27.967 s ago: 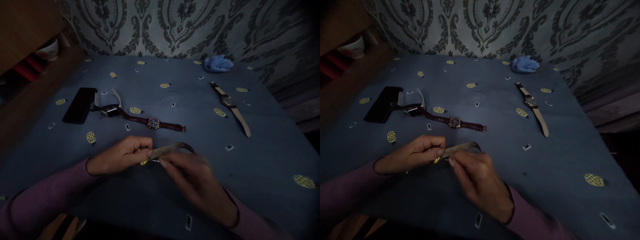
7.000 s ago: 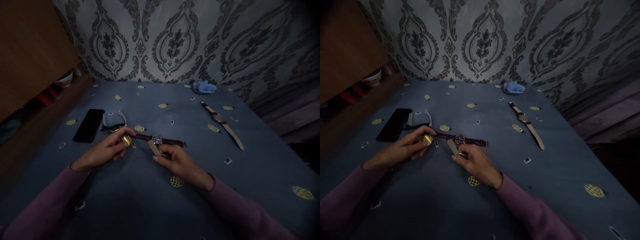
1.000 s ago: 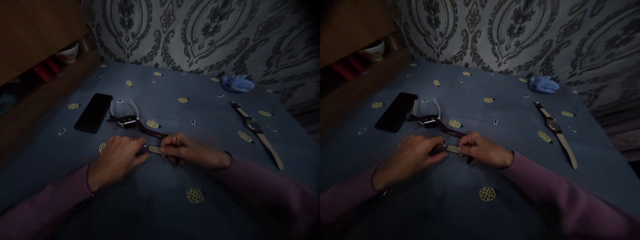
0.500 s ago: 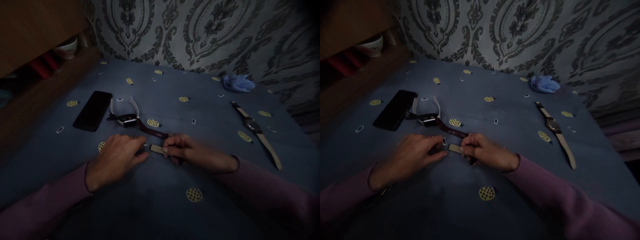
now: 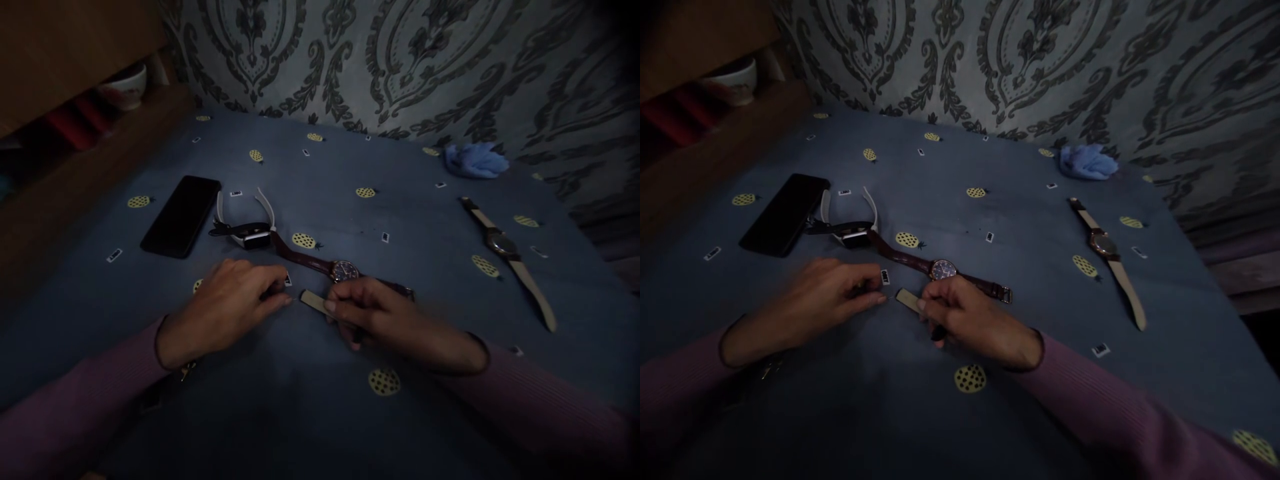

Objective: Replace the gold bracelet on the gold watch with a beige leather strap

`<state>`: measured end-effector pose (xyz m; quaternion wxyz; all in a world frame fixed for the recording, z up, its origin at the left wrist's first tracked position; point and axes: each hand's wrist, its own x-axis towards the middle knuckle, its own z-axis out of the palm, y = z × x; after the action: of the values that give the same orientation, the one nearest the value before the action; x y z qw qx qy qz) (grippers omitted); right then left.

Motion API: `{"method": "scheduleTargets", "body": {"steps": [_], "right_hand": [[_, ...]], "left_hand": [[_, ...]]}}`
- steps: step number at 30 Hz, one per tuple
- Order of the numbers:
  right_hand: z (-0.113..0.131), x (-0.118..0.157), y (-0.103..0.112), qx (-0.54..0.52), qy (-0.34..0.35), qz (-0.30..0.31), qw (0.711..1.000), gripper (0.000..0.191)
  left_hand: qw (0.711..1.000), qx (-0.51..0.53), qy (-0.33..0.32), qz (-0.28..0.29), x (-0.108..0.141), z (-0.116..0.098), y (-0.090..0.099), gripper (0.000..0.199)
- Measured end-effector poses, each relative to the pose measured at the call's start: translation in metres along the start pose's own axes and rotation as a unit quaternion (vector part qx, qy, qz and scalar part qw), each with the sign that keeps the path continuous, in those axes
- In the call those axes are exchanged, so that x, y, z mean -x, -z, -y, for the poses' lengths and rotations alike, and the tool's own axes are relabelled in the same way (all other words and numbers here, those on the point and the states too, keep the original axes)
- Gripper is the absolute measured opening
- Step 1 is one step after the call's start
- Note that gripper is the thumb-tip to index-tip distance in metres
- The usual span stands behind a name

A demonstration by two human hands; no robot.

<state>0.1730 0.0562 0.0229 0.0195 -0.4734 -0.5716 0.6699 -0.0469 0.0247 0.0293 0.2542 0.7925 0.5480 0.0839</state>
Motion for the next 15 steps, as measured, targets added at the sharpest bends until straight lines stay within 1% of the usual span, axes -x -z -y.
{"method": "scheduleTargets", "body": {"steps": [6,15], "right_hand": [[0.0009,0.0009,-0.0023,0.01,-0.009,-0.01,1.0,0.032],[-0.0041,-0.0008,-0.0033,0.007,0.003,-0.01,1.0,0.029]], "left_hand": [[1.0,0.005,-0.008,-0.01,0.0001,0.0011,-0.003,0.02],[1.0,-0.008,0.007,-0.005,-0.0004,-0.0005,-0.0031,0.019]]}}
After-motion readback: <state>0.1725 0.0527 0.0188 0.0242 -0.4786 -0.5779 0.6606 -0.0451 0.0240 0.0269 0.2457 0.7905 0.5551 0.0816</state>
